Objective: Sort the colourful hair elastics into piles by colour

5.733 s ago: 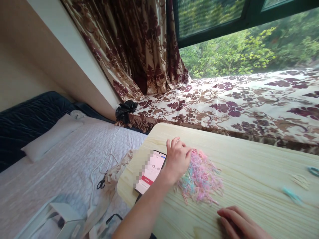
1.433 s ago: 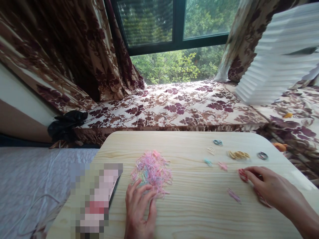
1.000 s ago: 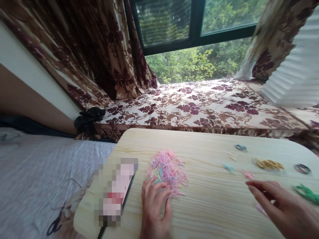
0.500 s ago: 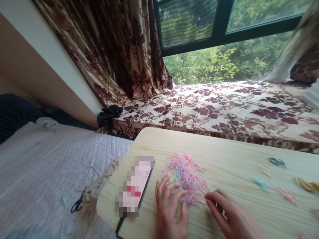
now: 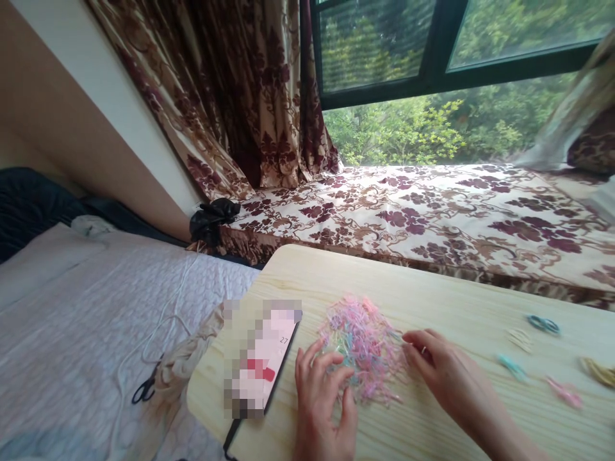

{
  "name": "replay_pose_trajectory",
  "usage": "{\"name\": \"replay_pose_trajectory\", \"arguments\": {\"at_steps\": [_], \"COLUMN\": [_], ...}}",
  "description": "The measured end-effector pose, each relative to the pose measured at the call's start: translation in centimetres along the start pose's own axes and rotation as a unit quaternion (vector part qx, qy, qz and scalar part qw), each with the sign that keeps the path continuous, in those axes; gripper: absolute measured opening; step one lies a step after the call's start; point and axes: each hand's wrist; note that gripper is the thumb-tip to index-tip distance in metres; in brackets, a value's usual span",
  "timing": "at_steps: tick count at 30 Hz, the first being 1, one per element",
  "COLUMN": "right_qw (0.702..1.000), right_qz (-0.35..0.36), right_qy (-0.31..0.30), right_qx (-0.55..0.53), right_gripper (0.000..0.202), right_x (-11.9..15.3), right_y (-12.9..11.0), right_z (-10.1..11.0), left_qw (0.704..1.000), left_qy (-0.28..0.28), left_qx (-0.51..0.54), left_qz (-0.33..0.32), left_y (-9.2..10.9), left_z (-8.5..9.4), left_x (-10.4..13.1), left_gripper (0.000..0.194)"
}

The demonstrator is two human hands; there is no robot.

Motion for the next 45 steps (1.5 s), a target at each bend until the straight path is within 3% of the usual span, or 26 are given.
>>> {"name": "replay_pose_trajectory", "arguments": {"at_steps": [6, 25, 35, 45], "right_qw": [1.0, 0.998, 0.996, 0.994], "right_qz": [-0.009, 0.006, -0.03, -0.032], "right_qy": [-0.006, -0.027, -0.012, -0.054], "right_qx": [0.017, 0.054, 0.083, 0.086], "right_gripper": [0.03, 0.034, 0.035, 0.022], "right_x": [-0.6, -0.2, 0.7, -1.0], "right_y": [-0.2, -0.3, 0.6, -0.7], "right_z": [0.2, 0.0, 1.2, 0.7], "left_qw": [1.0, 0.999, 0.999, 0.999], "left_qy": [0.014, -0.024, -0.024, -0.025], "left_qx": [0.013, 0.024, 0.025, 0.035], "left_qz": [0.012, -0.003, -0.006, 0.002], "left_y": [0.5, 0.2, 0.4, 0.4], "left_z": [0.0, 0.5, 0.8, 0.7], "left_x": [-0.1, -0.1, -0.3, -0.2], "left_gripper": [0.032, 0.032, 0.032, 0.033]}}
Point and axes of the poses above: each hand's wrist, its own x-axis away from the middle knuckle, its own z-axis out of the back of the hand, y = z × x, and after that the axes turned 15 degrees about -y, right-handed
